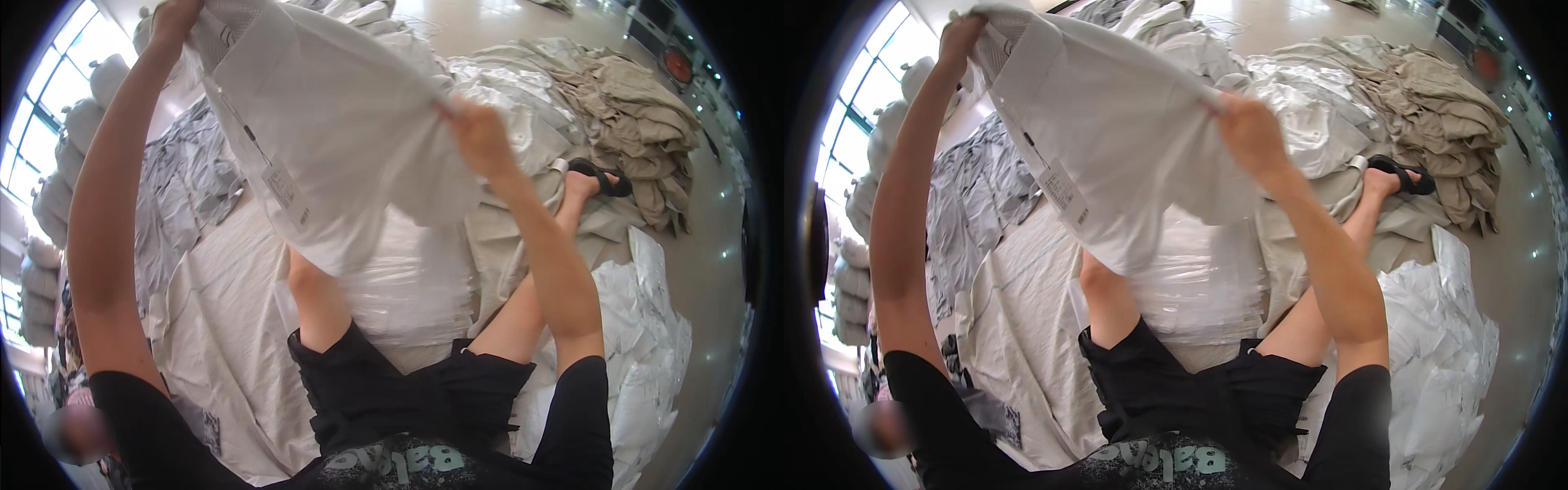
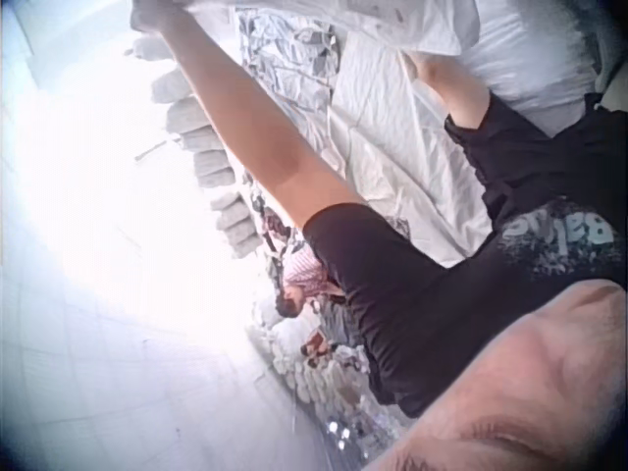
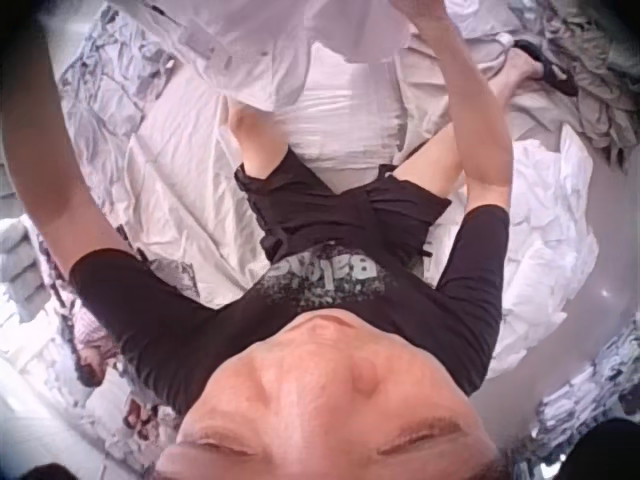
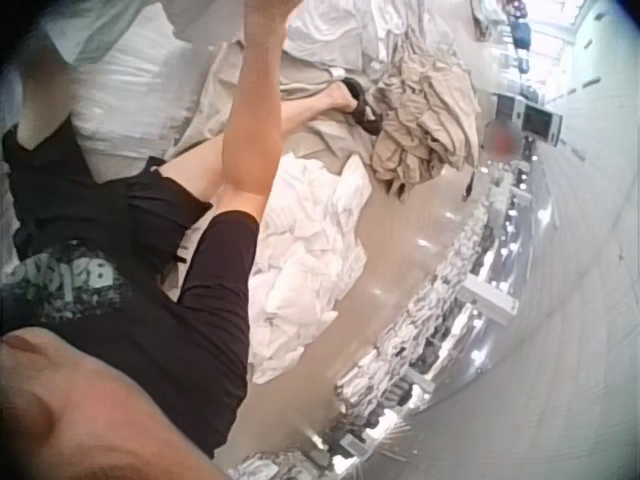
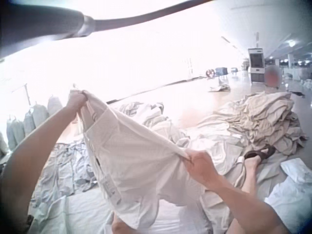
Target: The person sits on the floor and folds white shirts one by one. They remove each shirt from a plastic bag, fold it neatly, and place it into a new plastic bag. The person repeats this process for multiple shirts.
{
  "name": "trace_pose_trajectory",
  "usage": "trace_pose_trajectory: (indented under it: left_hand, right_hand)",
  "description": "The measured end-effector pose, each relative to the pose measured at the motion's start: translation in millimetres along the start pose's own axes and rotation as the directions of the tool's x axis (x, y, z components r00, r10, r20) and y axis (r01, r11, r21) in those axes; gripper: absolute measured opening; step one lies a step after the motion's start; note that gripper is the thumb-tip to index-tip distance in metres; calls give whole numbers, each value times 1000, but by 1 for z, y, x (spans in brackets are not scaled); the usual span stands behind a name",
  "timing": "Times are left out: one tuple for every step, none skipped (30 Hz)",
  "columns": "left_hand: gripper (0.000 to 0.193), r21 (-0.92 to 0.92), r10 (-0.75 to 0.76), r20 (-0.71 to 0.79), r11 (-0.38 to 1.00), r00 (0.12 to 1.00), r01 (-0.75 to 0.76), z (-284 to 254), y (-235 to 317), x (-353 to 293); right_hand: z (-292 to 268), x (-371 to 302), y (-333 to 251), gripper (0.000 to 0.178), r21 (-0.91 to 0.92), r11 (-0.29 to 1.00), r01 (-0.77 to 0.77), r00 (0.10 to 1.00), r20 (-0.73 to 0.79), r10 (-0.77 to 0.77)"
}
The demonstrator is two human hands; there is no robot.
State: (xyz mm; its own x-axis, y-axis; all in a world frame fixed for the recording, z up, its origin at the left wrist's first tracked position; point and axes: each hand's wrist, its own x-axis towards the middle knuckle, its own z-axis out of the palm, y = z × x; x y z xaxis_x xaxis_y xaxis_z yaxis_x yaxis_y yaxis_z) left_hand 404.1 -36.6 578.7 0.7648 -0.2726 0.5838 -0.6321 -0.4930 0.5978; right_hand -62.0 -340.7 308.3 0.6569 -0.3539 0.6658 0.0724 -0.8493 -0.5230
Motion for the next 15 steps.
trace_pose_trajectory:
  left_hand:
    - [44, -51, -19, 76, 998, 997, 23, 2, -13, -14]
    - [44, -91, -32, 151, 995, 988, 46, 3, -24, -32]
    - [43, 51, -44, 84, 998, 995, 40, 11, -28, -43]
    - [40, -54, -60, 37, 997, 998, 62, 13, -41, -42]
    - [37, -133, 62, 146, 990, 987, -43, 3, -74, -25]
    - [34, -299, 92, 290, 954, 953, -1, -5, -80, -23]
    - [32, -444, 122, 425, 892, 897, 89, -13, -82, -20]
    - [32, -488, 118, 413, 866, 903, 110, -5, -66, -30]
    - [32, -501, 133, 374, 862, 918, 79, -2, -45, -42]
    - [33, -489, 159, 344, 872, 926, 32, -5, -30, -56]
    - [33, -511, 229, 321, 859, 919, -35, 11, -6, -69]
    - [34, -518, 322, 311, 846, 894, -125, 18, 22, -86]
    - [35, -459, 420, 313, 852, 852, -251, -14, 67, -106]
    - [36, -561, 546, 320, 768, 774, -310, 37, 81, -135]
    - [38, -639, 682, 327, 670, 654, -379, 62, 111, -169]
  right_hand:
    - [-26, 8, -25, 26, 147, 987, -61, 996, -48, 68]
    - [-49, 11, -53, 27, 303, 946, -114, 986, -86, 146]
    - [-63, 11, -81, 27, 403, 899, -172, 983, 14, 182]
    - [-64, 4, -116, 28, 515, 824, -236, 972, 120, 203]
    - [-68, -7, -157, 27, 576, 763, -293, 953, 236, 188]
    - [-65, -25, -189, 27, 611, 704, -362, 921, 350, 170]
    - [-54, -46, -208, 29, 656, 680, -327, 924, 373, 84]
    - [-35, -67, -215, 30, 681, 718, -145, 948, 304, -97]
    - [-14, -92, -230, 17, 696, 716, -57, 935, 288, -205]
    - [3, -114, -254, 20, 702, 707, -78, 920, 324, -220]
    - [21, -136, -275, 28, 741, 642, -196, 882, 419, -215]
    - [45, -153, -293, 38, 778, 545, -313, 835, 499, -233]
    - [63, -156, -326, 46, 868, 404, -291, 833, 437, -339]
    - [89, -167, -325, 54, 867, 382, -321, 826, 454, -335]
    - [111, -184, -332, 57, 869, 429, -246, 841, 411, -351]
